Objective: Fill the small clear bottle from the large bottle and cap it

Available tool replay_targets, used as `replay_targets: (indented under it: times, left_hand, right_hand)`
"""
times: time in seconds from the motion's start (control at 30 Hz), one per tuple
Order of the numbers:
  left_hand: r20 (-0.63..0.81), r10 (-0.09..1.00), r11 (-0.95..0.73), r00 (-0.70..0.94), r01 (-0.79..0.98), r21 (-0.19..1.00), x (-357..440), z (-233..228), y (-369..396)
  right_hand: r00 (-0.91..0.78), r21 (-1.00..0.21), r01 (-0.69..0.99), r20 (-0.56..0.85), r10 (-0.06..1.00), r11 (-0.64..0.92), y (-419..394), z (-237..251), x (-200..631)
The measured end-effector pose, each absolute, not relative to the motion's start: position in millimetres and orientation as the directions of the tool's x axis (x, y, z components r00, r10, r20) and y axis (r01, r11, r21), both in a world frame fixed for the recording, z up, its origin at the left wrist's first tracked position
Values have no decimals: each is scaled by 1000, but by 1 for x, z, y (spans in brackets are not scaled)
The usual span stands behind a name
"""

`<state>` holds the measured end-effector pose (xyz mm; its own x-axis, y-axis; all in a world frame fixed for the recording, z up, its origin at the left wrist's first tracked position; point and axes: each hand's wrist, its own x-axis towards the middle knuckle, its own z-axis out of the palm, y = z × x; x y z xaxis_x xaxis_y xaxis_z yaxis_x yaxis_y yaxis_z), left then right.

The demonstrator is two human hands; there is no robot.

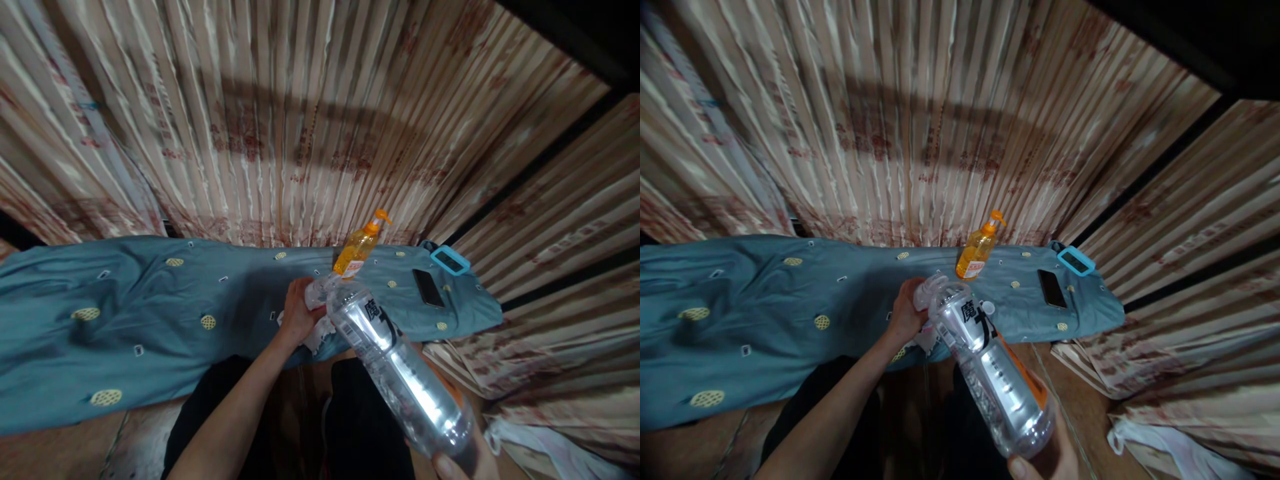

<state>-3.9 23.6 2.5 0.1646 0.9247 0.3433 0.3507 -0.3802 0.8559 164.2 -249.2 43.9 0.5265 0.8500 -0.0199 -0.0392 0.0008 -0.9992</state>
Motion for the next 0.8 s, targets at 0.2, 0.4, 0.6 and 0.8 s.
replay_targets:
  times: [0.2,0.4,0.6,0.8]
  left_hand:
    - [343,925,-380,165,343,859,-4,4,24]
    - [363,917,-399,167,340,851,-4,3,24]
    - [361,918,-397,167,327,858,-4,3,24]
    - [356,918,-395,174,331,857,-4,4,24]
  right_hand:
    - [436,-998,57,10,900,-17,-247,51,175]
    - [553,-997,80,30,832,-18,-244,58,158]
    - [466,-988,150,40,884,-35,-249,57,175]
    - [595,-994,102,37,803,-30,-246,56,165]
